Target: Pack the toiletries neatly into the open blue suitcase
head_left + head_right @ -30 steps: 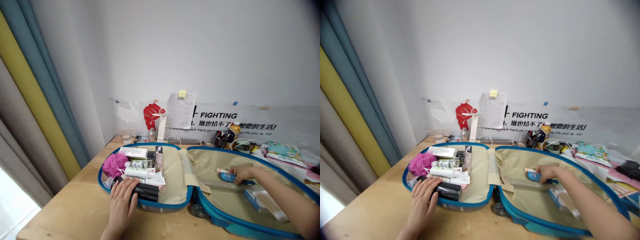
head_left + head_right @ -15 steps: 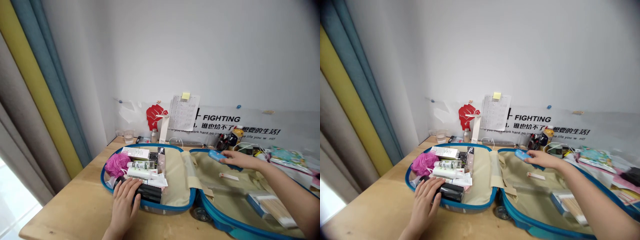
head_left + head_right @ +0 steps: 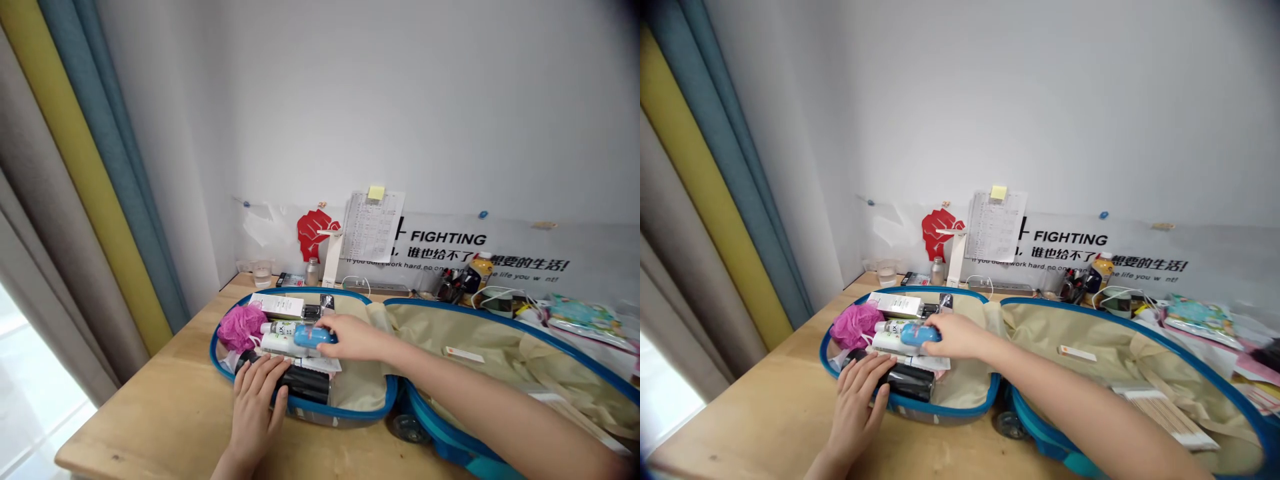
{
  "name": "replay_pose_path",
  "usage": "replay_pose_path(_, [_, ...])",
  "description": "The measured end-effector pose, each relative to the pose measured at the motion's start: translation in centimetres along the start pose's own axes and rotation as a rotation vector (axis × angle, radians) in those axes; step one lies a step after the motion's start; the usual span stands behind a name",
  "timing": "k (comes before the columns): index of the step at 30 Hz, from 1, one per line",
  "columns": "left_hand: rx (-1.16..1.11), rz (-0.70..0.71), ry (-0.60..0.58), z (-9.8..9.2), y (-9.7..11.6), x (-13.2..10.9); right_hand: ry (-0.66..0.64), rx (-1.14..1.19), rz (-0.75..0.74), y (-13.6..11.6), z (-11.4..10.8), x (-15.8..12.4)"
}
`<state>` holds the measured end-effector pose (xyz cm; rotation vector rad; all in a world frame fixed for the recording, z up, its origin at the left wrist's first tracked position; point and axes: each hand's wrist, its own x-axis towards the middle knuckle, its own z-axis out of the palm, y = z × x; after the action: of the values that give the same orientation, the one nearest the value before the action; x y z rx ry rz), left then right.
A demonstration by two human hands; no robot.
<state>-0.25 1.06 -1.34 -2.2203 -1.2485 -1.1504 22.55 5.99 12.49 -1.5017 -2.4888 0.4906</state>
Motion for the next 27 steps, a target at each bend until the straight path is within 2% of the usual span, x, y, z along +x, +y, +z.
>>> replay_pose_path(5, [0.010,0.023,0.043,0.1,0.0,-0.2,-0.030,-0.025,-0.057,-2.0,2.8,2.7])
replay_pose_path(11, [0.013,-0.019,0.076,0.4,-0.1,-0.5,-0.047,-0.053,-0.059,-2.1,3.8,3.2])
replay_pose_path(15, [-0.001,-0.017,0.057,0.4,0.0,-0.5,-0.066,-0.137,-0.094,-2.0,2.8,2.6])
replay_pose_path(22, [-0.031,-0.015,0.025,0.2,0.0,-0.2,-0.173,-0.402,-0.202,-2.5,-1.7,1.3])
replay_pose_path(27, [-0.039,-0.021,0.043,0.3,0.0,-0.2,-0.273,-0.474,-0.277,-4.6,-1.1,2.7])
